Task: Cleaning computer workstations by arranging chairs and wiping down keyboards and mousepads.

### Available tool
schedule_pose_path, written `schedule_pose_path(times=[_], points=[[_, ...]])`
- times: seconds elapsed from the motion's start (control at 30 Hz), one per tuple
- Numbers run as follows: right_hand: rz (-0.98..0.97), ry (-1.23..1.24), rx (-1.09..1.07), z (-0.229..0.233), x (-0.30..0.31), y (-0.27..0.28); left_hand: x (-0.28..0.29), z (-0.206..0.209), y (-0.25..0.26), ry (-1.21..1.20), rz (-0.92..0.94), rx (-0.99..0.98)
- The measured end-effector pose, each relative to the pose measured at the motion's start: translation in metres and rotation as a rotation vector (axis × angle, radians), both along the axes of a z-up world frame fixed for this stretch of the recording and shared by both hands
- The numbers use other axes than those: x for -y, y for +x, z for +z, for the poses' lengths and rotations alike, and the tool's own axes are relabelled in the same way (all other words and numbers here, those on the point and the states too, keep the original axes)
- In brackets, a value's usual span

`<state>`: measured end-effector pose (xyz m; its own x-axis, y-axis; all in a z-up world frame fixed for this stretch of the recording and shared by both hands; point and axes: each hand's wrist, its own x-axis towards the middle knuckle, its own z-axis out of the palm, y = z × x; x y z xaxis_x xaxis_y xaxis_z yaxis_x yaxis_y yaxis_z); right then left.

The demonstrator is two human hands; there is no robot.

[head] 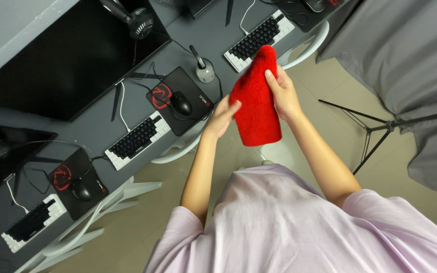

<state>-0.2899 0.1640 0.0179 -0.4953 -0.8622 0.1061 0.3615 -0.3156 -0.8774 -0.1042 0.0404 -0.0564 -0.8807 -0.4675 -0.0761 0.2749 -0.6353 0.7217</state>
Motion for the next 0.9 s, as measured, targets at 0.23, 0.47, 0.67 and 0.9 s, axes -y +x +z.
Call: schedule_pose_path(times=[0.23,0.47,0.67,0.9], points=[[0.209,0.139,-0.292,-0.019,-0.022,0.001,-0.014,0.029,-0.002,-0.234,0.132,0.031],[0.009,0.221,-0.316,-0.027,-0.04,0.009,-0.005,0.016,-0.008,-0.634,0.256,0.366],[-0.147,0.328,-0.805,-0.026,-0.049,0.016,-0.02,0.028,-0.005,-0.832,0.338,0.345],[-0.419,0.45,-1.114,-0.052,-0.048,0.019,-0.023,0.041,-0.003,-1.089,0.258,0.463]])
